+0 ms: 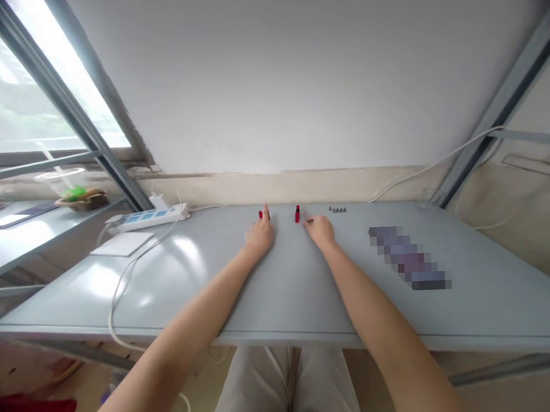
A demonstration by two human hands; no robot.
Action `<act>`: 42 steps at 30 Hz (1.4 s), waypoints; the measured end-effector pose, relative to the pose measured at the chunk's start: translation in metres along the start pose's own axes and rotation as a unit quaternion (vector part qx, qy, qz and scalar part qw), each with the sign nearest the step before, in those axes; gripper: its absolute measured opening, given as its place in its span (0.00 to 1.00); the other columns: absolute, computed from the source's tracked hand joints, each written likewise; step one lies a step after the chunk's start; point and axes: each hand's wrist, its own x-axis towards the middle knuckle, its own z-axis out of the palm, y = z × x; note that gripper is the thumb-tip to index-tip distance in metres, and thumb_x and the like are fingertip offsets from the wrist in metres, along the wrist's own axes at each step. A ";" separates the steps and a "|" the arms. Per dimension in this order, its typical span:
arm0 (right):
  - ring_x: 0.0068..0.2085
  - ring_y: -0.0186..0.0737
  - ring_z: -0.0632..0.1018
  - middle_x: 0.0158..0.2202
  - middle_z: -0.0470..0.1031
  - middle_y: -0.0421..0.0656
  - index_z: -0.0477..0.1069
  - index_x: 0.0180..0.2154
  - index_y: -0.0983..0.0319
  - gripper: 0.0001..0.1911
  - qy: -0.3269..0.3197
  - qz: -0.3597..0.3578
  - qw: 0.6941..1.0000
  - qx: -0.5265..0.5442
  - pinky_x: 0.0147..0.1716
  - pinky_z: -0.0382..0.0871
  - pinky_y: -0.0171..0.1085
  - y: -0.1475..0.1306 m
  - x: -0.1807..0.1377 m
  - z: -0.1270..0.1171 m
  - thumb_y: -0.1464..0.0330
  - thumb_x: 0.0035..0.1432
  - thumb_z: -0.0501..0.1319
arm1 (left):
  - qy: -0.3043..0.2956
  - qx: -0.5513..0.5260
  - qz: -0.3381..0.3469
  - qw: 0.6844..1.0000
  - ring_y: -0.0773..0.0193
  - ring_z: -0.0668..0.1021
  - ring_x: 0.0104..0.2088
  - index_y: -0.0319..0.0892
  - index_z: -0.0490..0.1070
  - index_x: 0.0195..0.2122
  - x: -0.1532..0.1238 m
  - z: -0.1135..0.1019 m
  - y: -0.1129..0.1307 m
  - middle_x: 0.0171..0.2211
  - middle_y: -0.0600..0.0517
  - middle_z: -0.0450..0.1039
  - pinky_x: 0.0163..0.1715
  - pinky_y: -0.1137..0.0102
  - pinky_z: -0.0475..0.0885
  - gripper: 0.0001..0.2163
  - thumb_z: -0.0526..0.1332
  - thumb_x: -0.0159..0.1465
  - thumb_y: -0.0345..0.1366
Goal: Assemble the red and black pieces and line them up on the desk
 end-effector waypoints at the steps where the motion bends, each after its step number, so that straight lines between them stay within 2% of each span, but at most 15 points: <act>1: 0.38 0.42 0.75 0.35 0.76 0.48 0.75 0.38 0.62 0.15 -0.001 0.000 1.000 -0.002 0.36 0.65 0.35 0.000 0.000 0.000 0.61 0.51 0.59 | -0.002 -0.005 0.001 1.000 0.54 0.74 0.42 0.42 0.30 0.62 0.001 -0.001 -0.001 0.43 0.39 0.69 0.38 0.64 0.67 0.32 0.48 0.61 0.30; 4: 0.39 0.43 0.75 0.36 0.76 0.48 0.74 0.39 0.63 0.16 -0.003 -0.004 1.000 -0.024 0.36 0.65 0.36 -0.001 -0.002 -0.003 0.61 0.51 0.59 | 0.001 -0.014 0.003 1.000 0.53 0.73 0.43 0.46 0.35 0.62 0.003 -0.001 -0.004 0.47 0.39 0.67 0.38 0.64 0.66 0.30 0.48 0.61 0.31; 7: 0.39 0.45 0.74 0.35 0.75 0.49 0.74 0.37 0.63 0.15 -0.009 -0.010 0.997 -0.070 0.35 0.65 0.38 -0.003 -0.007 -0.008 0.61 0.52 0.58 | 0.030 -0.032 0.012 0.999 0.54 0.73 0.42 0.43 0.46 0.60 0.004 0.000 -0.005 0.47 0.38 0.66 0.38 0.64 0.66 0.25 0.48 0.61 0.32; 10: 0.37 0.46 0.74 0.33 0.74 0.50 0.73 0.33 0.63 0.12 -0.015 -0.012 0.994 -0.110 0.34 0.64 0.38 -0.006 -0.012 -0.013 0.63 0.53 0.56 | 0.078 -0.083 0.023 0.993 0.55 0.74 0.40 0.40 0.59 0.52 0.006 0.003 -0.007 0.44 0.39 0.68 0.36 0.64 0.66 0.17 0.46 0.62 0.31; 13: 0.35 0.44 0.74 0.32 0.74 0.50 0.71 0.33 0.64 0.11 -0.005 -0.016 0.995 -0.099 0.32 0.63 0.38 -0.012 -0.017 -0.017 0.65 0.55 0.54 | 0.108 -0.180 0.023 0.977 0.58 0.74 0.37 0.40 0.64 0.44 0.008 0.007 -0.009 0.38 0.42 0.71 0.35 0.66 0.65 0.12 0.48 0.61 0.29; 16: 0.34 0.41 0.73 0.32 0.73 0.49 0.68 0.36 0.64 0.11 0.001 -0.034 0.999 -0.020 0.32 0.62 0.36 -0.019 -0.020 -0.019 0.64 0.56 0.52 | 0.106 -0.307 0.015 0.946 0.63 0.73 0.33 0.38 0.65 0.39 0.009 0.009 -0.007 0.31 0.45 0.72 0.35 0.69 0.65 0.09 0.51 0.58 0.26; 20: 0.29 0.36 0.71 0.27 0.72 0.44 0.67 0.33 0.63 0.15 -0.062 -0.067 0.990 0.110 0.30 0.61 0.33 -0.028 -0.023 -0.017 0.61 0.58 0.48 | 0.040 -0.461 -0.019 0.886 0.70 0.70 0.23 0.37 0.65 0.37 0.006 0.009 0.001 0.27 0.48 0.71 0.29 0.72 0.65 0.07 0.51 0.58 0.26; 25: 0.22 0.32 0.67 0.21 0.68 0.40 0.66 0.28 0.63 0.17 -0.116 -0.072 0.967 0.215 0.26 0.59 0.32 -0.028 -0.022 -0.010 0.59 0.58 0.47 | -0.023 -0.544 -0.030 0.838 0.75 0.64 0.17 0.38 0.64 0.37 0.001 0.006 0.009 0.27 0.50 0.71 0.23 0.75 0.62 0.06 0.52 0.59 0.27; 30: 0.22 0.31 0.66 0.21 0.68 0.41 0.66 0.27 0.64 0.16 -0.127 -0.055 0.956 0.257 0.25 0.59 0.31 -0.025 -0.020 -0.008 0.59 0.55 0.51 | -0.047 -0.553 -0.041 0.831 0.76 0.64 0.17 0.38 0.65 0.38 -0.001 0.004 0.010 0.29 0.49 0.72 0.23 0.76 0.63 0.08 0.51 0.59 0.27; 35: 0.22 0.30 0.67 0.23 0.70 0.41 0.65 0.28 0.63 0.10 -0.136 -0.031 0.958 0.250 0.23 0.59 0.30 -0.025 -0.020 -0.011 0.63 0.55 0.53 | -0.050 -0.527 -0.049 0.847 0.76 0.65 0.18 0.38 0.65 0.41 -0.001 0.004 0.011 0.33 0.47 0.73 0.22 0.77 0.63 0.09 0.51 0.60 0.28; 38: 0.23 0.30 0.68 0.25 0.71 0.41 0.65 0.33 0.63 0.07 -0.139 -0.023 0.960 0.242 0.23 0.60 0.30 -0.024 -0.019 -0.010 0.66 0.54 0.55 | -0.050 -0.513 -0.059 0.855 0.76 0.66 0.19 0.38 0.64 0.42 0.000 0.005 0.009 0.33 0.47 0.74 0.22 0.77 0.64 0.10 0.50 0.60 0.28; 42: 0.25 0.31 0.70 0.29 0.72 0.41 0.64 0.39 0.62 0.12 -0.126 -0.047 0.969 0.209 0.26 0.63 0.31 -0.021 -0.018 -0.010 0.65 0.51 0.58 | -0.048 -0.517 -0.059 0.853 0.75 0.66 0.19 0.38 0.65 0.41 0.003 0.008 0.008 0.32 0.47 0.73 0.23 0.76 0.65 0.09 0.51 0.60 0.28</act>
